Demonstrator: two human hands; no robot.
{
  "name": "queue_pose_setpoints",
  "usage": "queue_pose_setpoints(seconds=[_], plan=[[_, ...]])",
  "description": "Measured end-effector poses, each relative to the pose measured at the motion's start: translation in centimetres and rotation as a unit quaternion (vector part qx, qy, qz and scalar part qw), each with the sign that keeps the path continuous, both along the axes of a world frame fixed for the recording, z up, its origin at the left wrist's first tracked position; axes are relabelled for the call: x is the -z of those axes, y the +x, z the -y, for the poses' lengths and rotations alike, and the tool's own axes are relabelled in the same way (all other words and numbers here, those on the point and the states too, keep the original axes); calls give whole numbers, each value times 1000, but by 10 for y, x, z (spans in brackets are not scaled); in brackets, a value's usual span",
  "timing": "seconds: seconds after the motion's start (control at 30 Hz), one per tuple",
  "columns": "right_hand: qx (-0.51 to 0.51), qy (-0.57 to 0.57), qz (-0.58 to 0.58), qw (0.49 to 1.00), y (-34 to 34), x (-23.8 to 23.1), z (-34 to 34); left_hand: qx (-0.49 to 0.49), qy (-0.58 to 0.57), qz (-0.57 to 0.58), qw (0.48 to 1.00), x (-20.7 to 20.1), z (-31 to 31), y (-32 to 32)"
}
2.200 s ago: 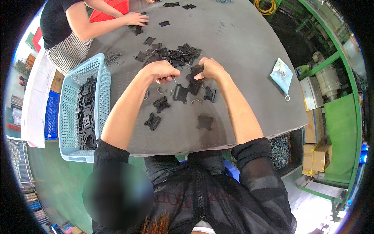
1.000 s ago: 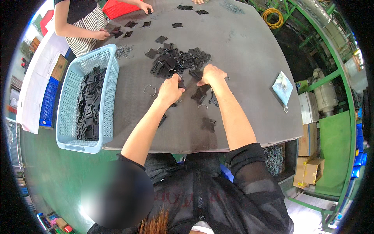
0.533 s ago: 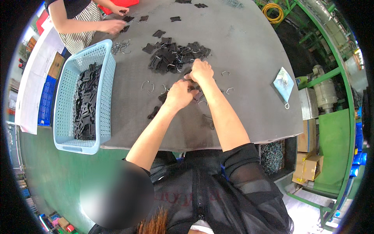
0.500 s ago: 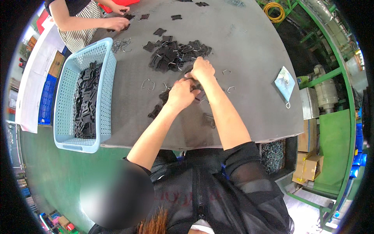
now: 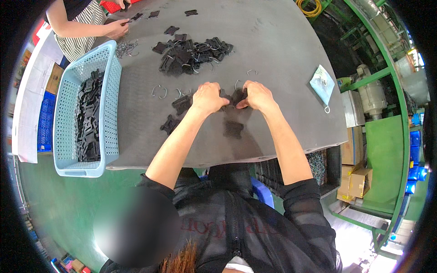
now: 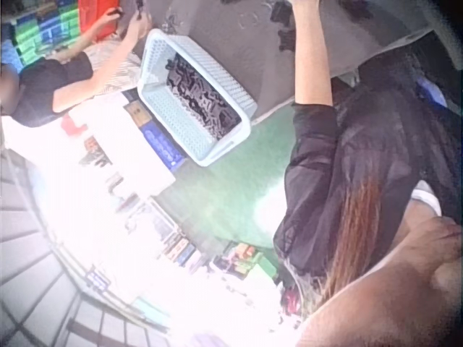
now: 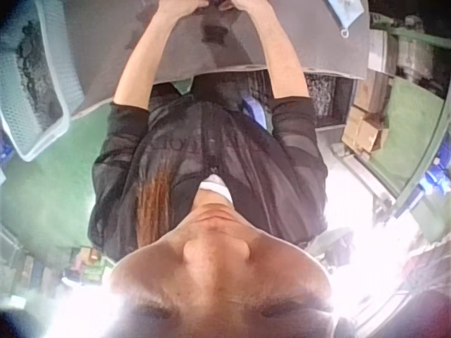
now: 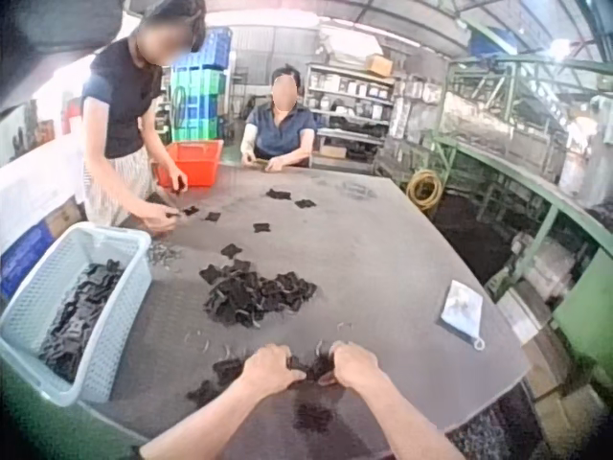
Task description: The person sorts small black plastic parts at a table, kemudian moves to another area where they wipe the inside of black plastic storage containers using a cloth and handle paper documents stored within the bins.
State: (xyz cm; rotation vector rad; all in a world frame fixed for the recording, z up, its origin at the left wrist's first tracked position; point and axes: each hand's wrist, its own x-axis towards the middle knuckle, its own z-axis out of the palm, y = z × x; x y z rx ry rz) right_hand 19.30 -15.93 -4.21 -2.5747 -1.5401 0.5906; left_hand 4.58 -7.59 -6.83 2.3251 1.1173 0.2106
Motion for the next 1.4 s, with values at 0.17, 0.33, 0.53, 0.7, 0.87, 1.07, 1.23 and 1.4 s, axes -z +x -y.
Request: queue_pose_setpoints(seconds=[0.17, 0.33, 0.53, 0.7, 0.87, 1.07, 1.23, 1.4], plan=[[-19, 40, -93, 995, 1, -2, 15, -48, -9, 133, 990, -10, 5, -39], [-51, -3, -114, 992, -43, 4, 54, -99, -54, 259, 959, -40, 17, -114], [-72, 66, -35, 995, -63, 5, 59, -288, 273, 214, 893, -117, -2, -215], [-96, 89, -159, 979, -89, -30, 4, -345, 381, 0, 858, -122, -24, -270], [-182, 245, -278, 911, -183, -95, -98, -208, 310, 119, 920, -86, 31, -220], [-272, 347, -248, 863, -276, -89, -167, -76, 230, 13, 970, 0, 50, -161], [-283, 364, -271, 845, -224, -77, -147, -54, 300, -8, 952, 28, 44, -172], [-247, 31, -83, 965, -129, -11, -94, -113, 246, 99, 957, -14, 32, -186]])
